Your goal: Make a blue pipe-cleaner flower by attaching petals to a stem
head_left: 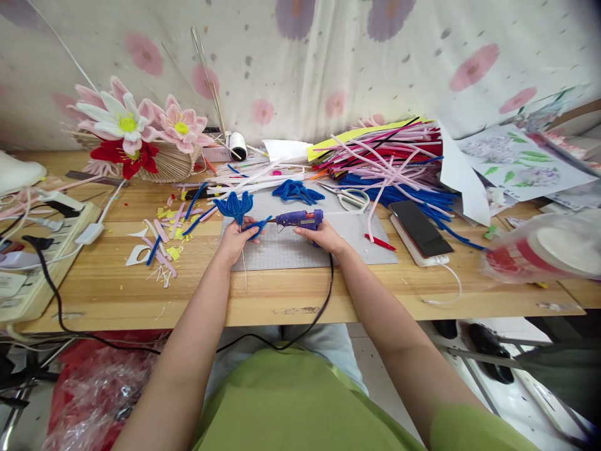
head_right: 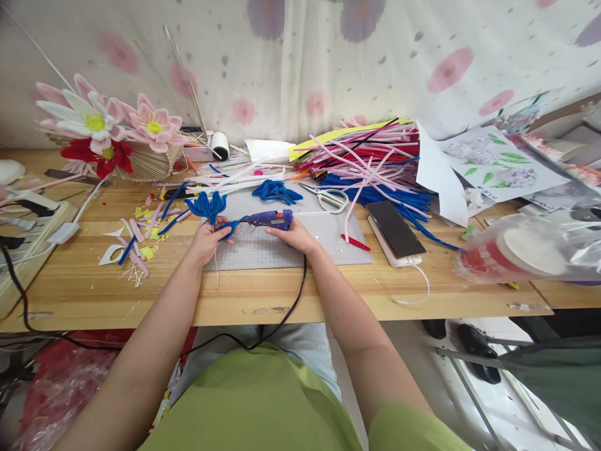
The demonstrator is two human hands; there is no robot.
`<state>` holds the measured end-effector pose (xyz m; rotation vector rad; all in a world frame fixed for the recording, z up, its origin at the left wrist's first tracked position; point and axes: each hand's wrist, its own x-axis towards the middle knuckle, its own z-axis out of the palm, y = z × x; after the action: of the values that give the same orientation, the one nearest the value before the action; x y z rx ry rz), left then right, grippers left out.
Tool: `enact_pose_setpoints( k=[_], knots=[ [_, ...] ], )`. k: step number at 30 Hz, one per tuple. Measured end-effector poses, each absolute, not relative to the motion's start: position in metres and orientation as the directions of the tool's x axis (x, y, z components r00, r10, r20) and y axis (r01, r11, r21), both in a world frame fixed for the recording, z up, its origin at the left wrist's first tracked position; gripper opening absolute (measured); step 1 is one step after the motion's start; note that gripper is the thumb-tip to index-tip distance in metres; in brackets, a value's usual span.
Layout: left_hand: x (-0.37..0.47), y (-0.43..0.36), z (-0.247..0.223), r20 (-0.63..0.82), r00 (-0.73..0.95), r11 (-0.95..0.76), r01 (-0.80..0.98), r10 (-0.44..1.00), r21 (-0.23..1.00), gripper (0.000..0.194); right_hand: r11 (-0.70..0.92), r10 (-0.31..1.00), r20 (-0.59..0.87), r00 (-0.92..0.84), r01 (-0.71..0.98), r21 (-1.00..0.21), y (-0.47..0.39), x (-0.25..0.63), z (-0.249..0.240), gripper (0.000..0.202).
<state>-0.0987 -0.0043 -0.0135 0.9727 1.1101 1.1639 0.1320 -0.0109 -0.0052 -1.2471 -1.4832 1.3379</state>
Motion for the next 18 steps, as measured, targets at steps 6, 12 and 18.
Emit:
enact_pose_setpoints(
  k=[6, 12, 18],
  knots=[
    [-0.1, -0.001, -0.017, -0.135, 0.018, 0.135, -0.243, 0.991, 0.961, 0.037, -0.034, 0.98, -0.051, -0.192, 0.093, -0.995, -0.014, 0.155, -0.007, 0.038],
    [-0.101, -0.002, -0.018, -0.135, 0.014, 0.134, -0.271, 0.991, 0.953, 0.037, 0.101, 0.959, 0.11, 0.262, 0.047, -0.994, -0.009, 0.185, -0.01, 0.034],
    [-0.1, -0.004, -0.015, -0.141, 0.012, 0.139, -0.257, 0.99, 0.956, 0.034, -0.1, 0.844, 0.064, 0.532, 0.274, -0.957, 0.003, 0.199, -0.027, 0.035]
  ],
)
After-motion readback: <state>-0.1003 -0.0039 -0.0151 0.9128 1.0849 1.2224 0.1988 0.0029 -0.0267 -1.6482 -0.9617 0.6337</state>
